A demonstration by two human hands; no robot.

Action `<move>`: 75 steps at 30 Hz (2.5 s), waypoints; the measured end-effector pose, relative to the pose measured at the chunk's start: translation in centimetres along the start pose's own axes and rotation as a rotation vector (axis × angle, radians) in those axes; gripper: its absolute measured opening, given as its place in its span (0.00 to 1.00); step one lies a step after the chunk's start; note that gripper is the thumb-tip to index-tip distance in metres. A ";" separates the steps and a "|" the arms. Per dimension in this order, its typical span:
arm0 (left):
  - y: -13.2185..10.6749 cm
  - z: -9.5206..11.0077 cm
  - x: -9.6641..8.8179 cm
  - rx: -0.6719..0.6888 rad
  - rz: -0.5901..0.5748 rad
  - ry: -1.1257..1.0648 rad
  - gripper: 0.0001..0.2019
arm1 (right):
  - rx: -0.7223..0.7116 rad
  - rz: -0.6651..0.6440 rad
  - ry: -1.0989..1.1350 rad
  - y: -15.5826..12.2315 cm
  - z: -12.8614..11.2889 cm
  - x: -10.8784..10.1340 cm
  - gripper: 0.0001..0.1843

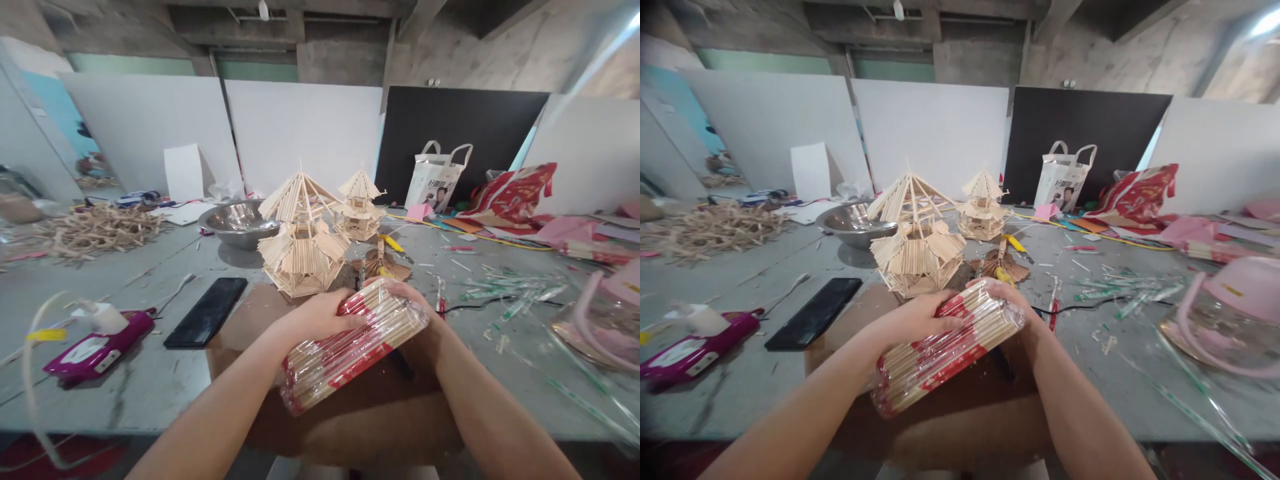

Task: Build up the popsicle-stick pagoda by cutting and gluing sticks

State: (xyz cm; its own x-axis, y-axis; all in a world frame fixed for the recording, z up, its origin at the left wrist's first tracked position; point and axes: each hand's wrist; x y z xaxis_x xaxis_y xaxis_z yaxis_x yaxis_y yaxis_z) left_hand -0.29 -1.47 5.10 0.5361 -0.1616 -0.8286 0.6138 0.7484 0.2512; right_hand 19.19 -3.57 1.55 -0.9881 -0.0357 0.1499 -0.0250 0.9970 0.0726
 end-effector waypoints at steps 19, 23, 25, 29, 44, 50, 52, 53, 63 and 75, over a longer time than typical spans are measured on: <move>-0.5 -2.6 0.6 -0.095 0.146 0.245 0.21 | -0.258 0.396 -0.559 2.0 1.6 -1.2 0.12; -1.3 -0.9 -0.8 -0.038 0.128 0.360 0.19 | -0.360 0.283 -0.647 1.6 1.9 -0.5 0.11; -1.1 0.4 -1.2 0.046 0.130 0.366 0.18 | -0.355 0.227 -0.656 1.3 2.1 0.2 0.11; 1.3 1.3 0.0 0.196 0.125 0.319 0.13 | -0.395 0.115 -0.622 1.1 2.7 1.2 0.10; 3.3 -2.4 5.2 0.157 0.282 0.157 0.07 | -0.260 0.283 -0.612 1.6 2.3 -0.2 0.14; 2.9 -1.7 4.2 0.150 0.350 0.160 0.07 | -0.502 0.177 -1.024 1.0 2.3 0.7 0.10; 2.8 -1.5 4.1 0.172 0.352 0.181 0.08 | -0.539 0.210 -1.071 0.9 2.2 0.9 0.11; 2.8 -1.4 4.0 0.188 0.351 0.192 0.08 | -0.556 0.222 -1.093 0.8 2.2 0.9 0.10; 2.9 -1.2 3.8 0.288 0.330 0.339 0.11 | -0.710 0.313 -1.327 0.7 2.4 1.1 0.10; 2.2 -0.1 3.4 0.465 0.394 0.470 0.09 | -0.349 0.320 -0.578 0.7 2.3 2.1 0.11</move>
State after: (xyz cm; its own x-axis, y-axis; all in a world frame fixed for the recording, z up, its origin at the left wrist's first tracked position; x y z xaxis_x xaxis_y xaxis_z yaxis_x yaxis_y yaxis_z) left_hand 2.83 -0.29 2.82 0.5271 0.4289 -0.7336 0.6644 0.3302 0.6705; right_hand 16.77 -2.76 -0.39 -0.8639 0.3897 -0.3190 0.2314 0.8698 0.4358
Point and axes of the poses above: each hand's wrist, its own y-axis towards the middle knuckle, its own x-axis out of the palm, z = x × y, and after that the axes turned 12 degrees about z, right-handed
